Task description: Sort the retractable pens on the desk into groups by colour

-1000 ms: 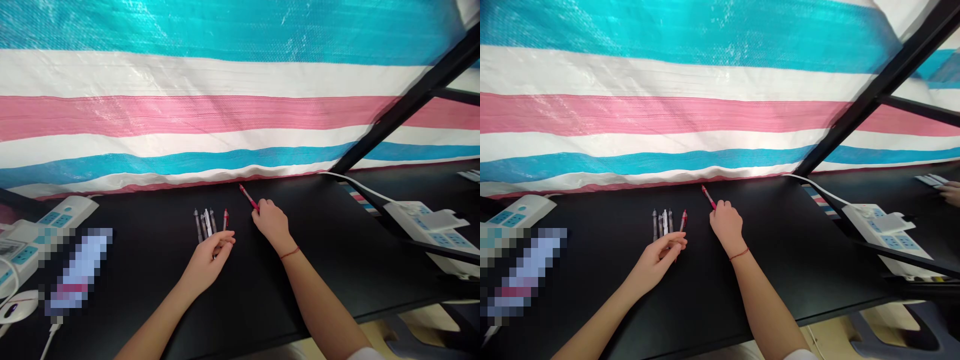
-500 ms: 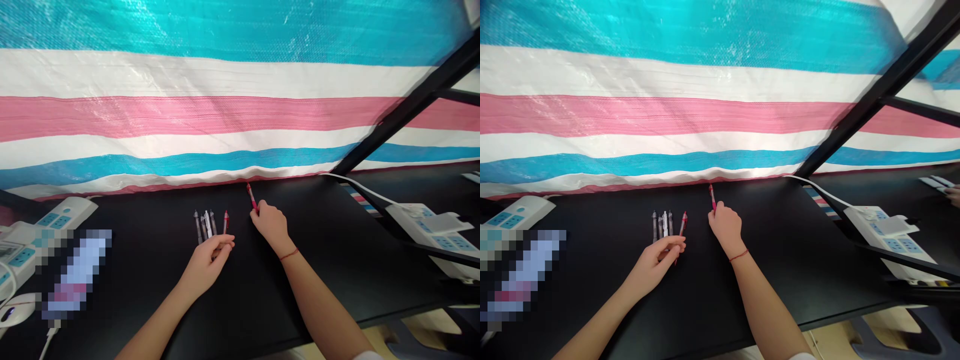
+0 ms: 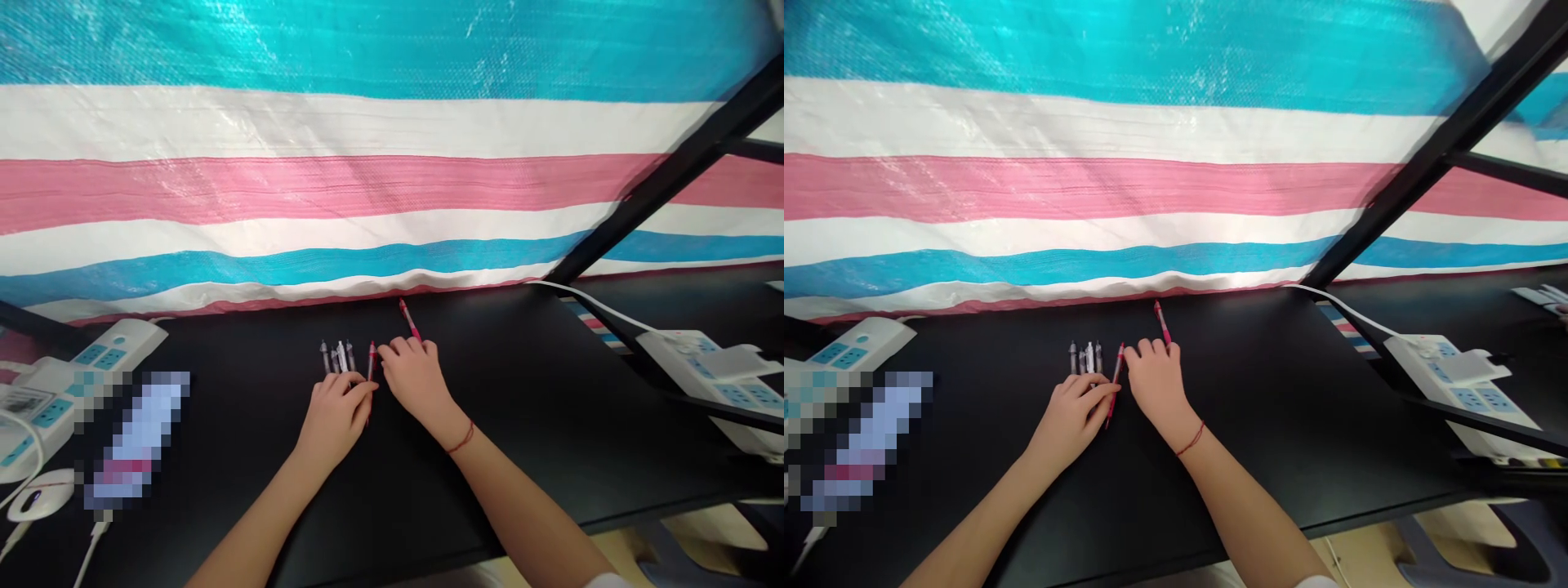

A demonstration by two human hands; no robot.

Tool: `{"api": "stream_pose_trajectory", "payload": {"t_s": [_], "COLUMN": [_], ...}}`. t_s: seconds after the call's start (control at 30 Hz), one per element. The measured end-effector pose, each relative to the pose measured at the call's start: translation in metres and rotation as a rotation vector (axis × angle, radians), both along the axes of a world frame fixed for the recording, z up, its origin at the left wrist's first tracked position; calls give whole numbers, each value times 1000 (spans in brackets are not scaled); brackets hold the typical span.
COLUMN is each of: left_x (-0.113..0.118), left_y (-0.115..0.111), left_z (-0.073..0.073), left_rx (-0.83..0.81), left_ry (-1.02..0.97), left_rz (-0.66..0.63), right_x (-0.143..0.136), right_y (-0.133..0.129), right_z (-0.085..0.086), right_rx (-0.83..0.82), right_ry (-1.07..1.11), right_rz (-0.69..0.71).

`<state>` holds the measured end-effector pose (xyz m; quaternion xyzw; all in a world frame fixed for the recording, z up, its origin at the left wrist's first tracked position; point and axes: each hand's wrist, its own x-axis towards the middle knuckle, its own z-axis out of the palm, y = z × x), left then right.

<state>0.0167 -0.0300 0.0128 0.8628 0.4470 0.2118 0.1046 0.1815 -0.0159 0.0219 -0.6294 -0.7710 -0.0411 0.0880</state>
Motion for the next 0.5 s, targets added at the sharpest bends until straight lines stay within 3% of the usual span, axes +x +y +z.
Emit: {"api": "stream_pose_trajectory", "payload": {"t_s": [0.17,0.5], "left_x": [1,-2], "left_y": [-1,2], "left_z": [-2,4], "left_rx": [64,-35], "left_ry": [81,97], "left_rz": [1,-44], "right_x": [-8,-5], "right_y": [-4,-2], "right_z": [-4,-7], "right_rx": [-25,14], "right_ry": [-4,43], "right_rz": [218,313]}}
